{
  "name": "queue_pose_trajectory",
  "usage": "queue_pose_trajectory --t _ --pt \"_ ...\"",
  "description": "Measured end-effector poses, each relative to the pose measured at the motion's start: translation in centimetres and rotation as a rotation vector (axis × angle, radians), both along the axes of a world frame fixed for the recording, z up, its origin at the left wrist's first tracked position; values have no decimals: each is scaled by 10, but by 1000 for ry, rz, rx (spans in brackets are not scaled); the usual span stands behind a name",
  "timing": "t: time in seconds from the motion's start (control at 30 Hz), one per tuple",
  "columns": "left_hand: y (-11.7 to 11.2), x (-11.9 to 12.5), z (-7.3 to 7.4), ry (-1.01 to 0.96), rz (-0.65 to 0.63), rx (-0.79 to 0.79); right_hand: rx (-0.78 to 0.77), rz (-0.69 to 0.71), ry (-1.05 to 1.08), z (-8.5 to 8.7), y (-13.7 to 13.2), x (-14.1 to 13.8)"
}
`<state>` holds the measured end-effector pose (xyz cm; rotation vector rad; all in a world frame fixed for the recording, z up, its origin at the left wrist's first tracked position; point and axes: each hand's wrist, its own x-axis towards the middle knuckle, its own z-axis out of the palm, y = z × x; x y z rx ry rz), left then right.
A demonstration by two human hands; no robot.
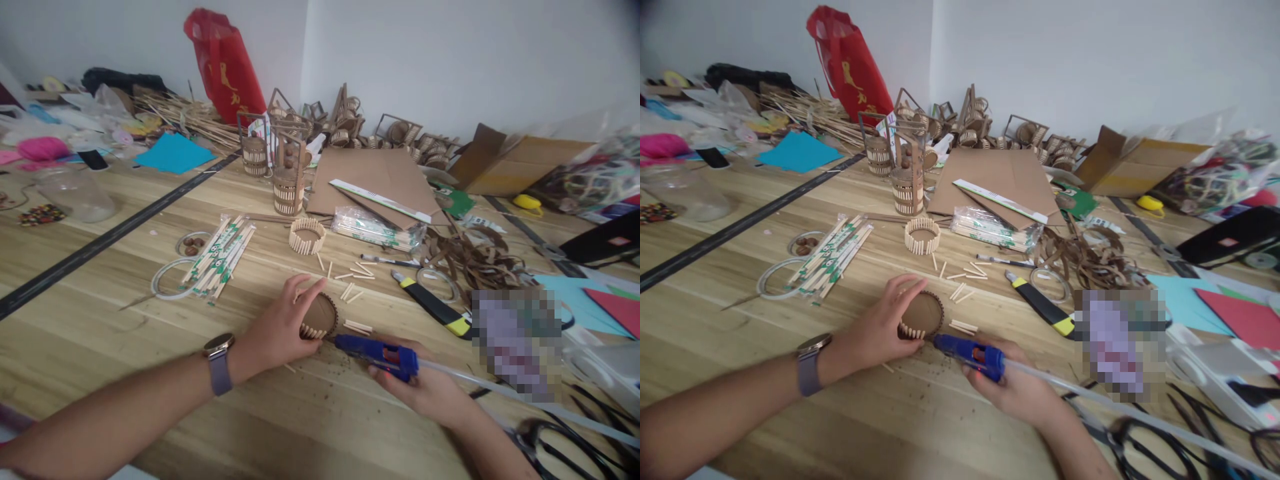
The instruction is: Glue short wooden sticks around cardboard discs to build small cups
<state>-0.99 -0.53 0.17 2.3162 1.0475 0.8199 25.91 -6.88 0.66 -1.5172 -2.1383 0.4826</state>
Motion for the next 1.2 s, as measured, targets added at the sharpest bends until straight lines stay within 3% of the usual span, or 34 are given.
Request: queue_pose_trajectory --t 0.23,0.57,1.2 --pt "1 0 0 32 1 14 72 124 -50 8 3 -9" --pt "0 -1 1 24 -14 18 69 118 -53 16 3 -14" --pt "1 -1 0 15 -16 20 125 166 -18 14 4 -15"
